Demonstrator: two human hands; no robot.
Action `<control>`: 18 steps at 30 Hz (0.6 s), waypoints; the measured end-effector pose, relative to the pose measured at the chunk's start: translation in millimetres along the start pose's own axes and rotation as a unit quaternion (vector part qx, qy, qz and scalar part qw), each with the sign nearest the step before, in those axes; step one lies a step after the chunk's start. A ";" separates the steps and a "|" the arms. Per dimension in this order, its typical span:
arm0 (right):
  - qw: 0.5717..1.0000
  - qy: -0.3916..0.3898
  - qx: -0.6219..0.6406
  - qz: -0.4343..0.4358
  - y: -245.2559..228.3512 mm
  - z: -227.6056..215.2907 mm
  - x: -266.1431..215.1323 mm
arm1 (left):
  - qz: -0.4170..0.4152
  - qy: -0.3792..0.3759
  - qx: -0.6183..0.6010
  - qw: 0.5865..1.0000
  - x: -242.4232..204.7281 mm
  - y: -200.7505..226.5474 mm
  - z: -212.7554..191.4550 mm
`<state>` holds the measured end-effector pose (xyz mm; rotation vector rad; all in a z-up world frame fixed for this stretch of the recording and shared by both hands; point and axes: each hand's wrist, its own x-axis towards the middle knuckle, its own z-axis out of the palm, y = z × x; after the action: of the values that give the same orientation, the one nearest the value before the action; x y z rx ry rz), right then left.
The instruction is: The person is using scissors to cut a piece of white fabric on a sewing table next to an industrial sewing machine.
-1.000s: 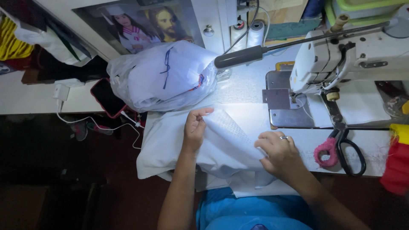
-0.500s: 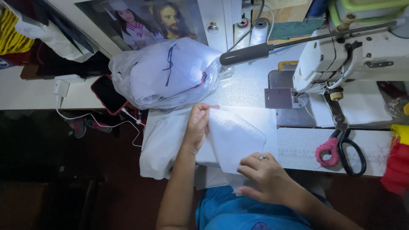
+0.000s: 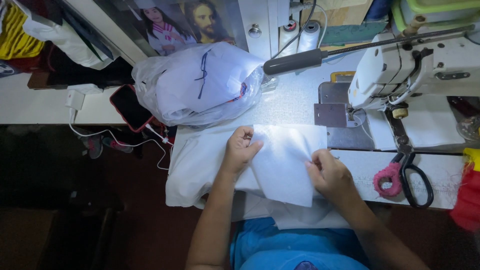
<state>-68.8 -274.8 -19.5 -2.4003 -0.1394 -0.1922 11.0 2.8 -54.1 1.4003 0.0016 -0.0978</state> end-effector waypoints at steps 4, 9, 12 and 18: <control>0.994 0.020 0.104 0.022 1.2 1.9 12.6 | 0.022 0.033 0.118 0.992 -6.0 31.4 22.0; 0.997 0.057 0.053 0.027 24.9 0.7 34.6 | 0.022 0.038 0.164 0.985 1.9 36.6 30.7; 0.997 0.058 0.028 0.030 8.7 -18.2 39.9 | 0.028 0.035 0.204 0.978 2.5 47.2 33.1; 0.991 -0.030 0.027 0.126 -4.9 -37.6 52.0 | 0.086 -0.001 0.305 0.948 -2.0 38.0 21.6</control>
<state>-22.2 -294.0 20.6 -2.3438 0.1286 0.0024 10.4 -11.9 -12.8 2.0125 -0.1656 0.0535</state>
